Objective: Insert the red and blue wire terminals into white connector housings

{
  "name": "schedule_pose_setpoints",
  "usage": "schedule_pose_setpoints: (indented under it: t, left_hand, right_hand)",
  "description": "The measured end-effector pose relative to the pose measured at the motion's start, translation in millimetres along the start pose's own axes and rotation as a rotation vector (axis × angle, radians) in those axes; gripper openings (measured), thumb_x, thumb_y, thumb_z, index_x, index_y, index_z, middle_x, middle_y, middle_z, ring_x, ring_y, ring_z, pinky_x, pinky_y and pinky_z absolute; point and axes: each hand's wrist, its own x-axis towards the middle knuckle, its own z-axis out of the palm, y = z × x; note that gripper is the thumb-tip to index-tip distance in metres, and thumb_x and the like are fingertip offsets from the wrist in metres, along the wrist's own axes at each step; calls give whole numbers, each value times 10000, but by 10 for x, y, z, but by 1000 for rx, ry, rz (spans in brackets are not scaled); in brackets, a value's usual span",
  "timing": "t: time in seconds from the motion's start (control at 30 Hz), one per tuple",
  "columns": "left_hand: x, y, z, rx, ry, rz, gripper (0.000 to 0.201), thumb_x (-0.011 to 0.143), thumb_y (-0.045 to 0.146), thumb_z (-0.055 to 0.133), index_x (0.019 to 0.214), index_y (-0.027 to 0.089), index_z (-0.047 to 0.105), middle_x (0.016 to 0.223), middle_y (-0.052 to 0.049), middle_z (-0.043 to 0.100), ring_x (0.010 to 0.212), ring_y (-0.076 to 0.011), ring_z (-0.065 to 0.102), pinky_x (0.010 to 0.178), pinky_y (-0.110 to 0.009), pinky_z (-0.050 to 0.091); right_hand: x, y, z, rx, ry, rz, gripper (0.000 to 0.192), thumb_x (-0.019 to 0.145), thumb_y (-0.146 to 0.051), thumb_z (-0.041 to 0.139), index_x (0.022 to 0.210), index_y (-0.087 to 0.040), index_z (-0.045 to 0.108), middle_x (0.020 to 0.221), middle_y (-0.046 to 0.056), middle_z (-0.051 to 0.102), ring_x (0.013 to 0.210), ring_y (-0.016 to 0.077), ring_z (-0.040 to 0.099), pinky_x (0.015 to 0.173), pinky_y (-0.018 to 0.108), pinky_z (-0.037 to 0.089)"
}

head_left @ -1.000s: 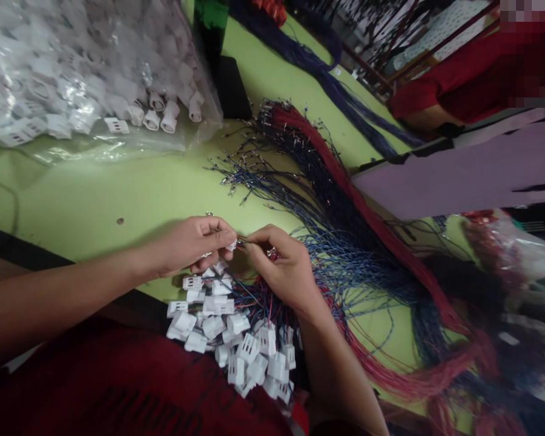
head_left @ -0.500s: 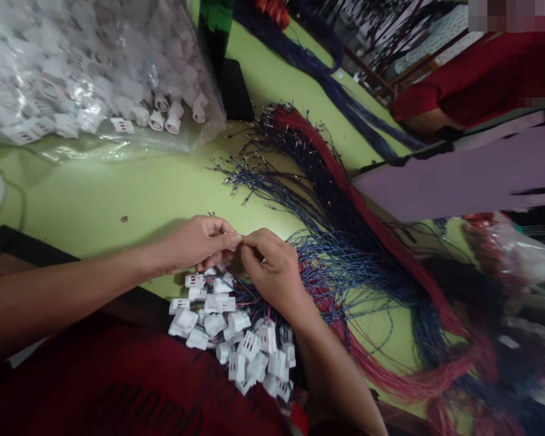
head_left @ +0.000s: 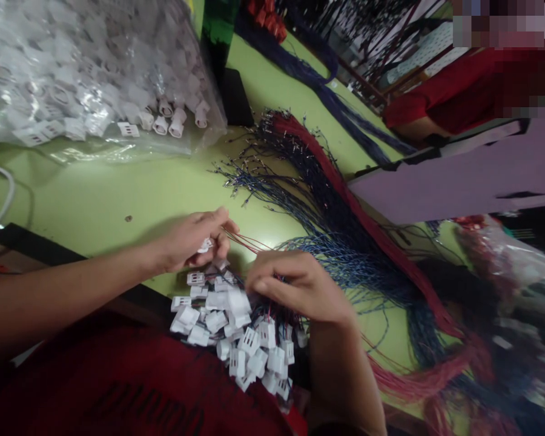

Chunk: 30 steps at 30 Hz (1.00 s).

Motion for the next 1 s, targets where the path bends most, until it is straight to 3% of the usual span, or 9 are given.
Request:
schedule_pose_setpoints:
  t: [0.03, 0.13, 0.23, 0.37, 0.5, 0.6, 0.67, 0.83, 1.0]
  left_hand:
    - [4, -1, -13, -53, -9, 3, 331, 967, 462, 437, 881, 188, 601, 518, 46, 520, 313, -50, 299, 328, -197, 151]
    - [20, -21, -46, -175, -33, 38, 85, 830, 254, 593, 824, 172, 569, 613, 47, 535, 395, -38, 364, 383, -180, 228]
    - [28, -44, -50, -211, -46, 94, 193, 651, 72, 580, 816, 167, 549, 754, 28, 594, 551, -63, 502, 507, -201, 385]
    - [-14, -39, -5, -8, -40, 145, 211, 718, 77, 586, 893, 182, 533, 841, 13, 661, 734, -103, 619, 641, -227, 455]
    - [-79, -47, 42, 128, -125, 175, 313, 785, 180, 635, 1051, 214, 475, 1008, -34, 736, 866, -148, 682, 733, -279, 504]
    - [-75, -102, 27, 179, -157, 179, 320, 735, 222, 710, 983, 212, 508, 972, -31, 744, 888, -165, 682, 744, -287, 513]
    - [-40, -141, -5, 221, -106, 193, 291, 727, 250, 724, 969, 198, 570, 930, -25, 736, 893, -170, 673, 752, -289, 515]
    - [54, -155, -71, 235, 101, 170, 373, 811, 325, 678, 1164, 213, 628, 924, -7, 718, 731, -117, 623, 607, -228, 473]
    - [64, -111, -65, 195, 140, 144, 250, 808, 273, 680, 1041, 199, 630, 797, 25, 680, 696, -106, 614, 590, -203, 465]
  right_hand:
    - [7, 9, -31, -20, -33, -13, 144, 890, -238, 581, 798, -199, 684, 762, 19, 699, 703, 142, 627, 667, 274, 486]
    - [118, 178, 23, -428, 287, 118, 138, 807, -106, 561, 716, -179, 633, 744, 61, 646, 741, 180, 579, 695, 309, 443]
    - [223, 424, 124, -636, 296, 203, 152, 737, -67, 534, 646, -186, 558, 699, 53, 591, 698, 174, 520, 654, 300, 387]
    - [177, 546, 25, -399, 380, 250, 87, 746, -132, 529, 696, -199, 554, 654, -7, 573, 617, 134, 499, 591, 261, 364]
    - [105, 350, -71, -86, 543, 241, 61, 787, -202, 567, 726, -207, 572, 639, -30, 571, 591, 119, 512, 562, 250, 387]
    - [104, 179, 51, 39, 520, 188, 54, 800, -239, 610, 753, -212, 606, 659, -31, 597, 607, 114, 547, 568, 249, 419]
    - [117, 143, 159, 76, 488, 183, 55, 794, -235, 614, 744, -212, 610, 641, -37, 600, 578, 103, 540, 549, 241, 422]
    - [128, 240, 249, 15, 527, 197, 84, 800, -238, 606, 731, -205, 639, 626, -35, 614, 534, 91, 500, 523, 232, 411]
    - [137, 262, 209, -64, 544, 150, 115, 820, -228, 609, 728, -205, 675, 656, -13, 662, 557, 104, 533, 556, 248, 440]
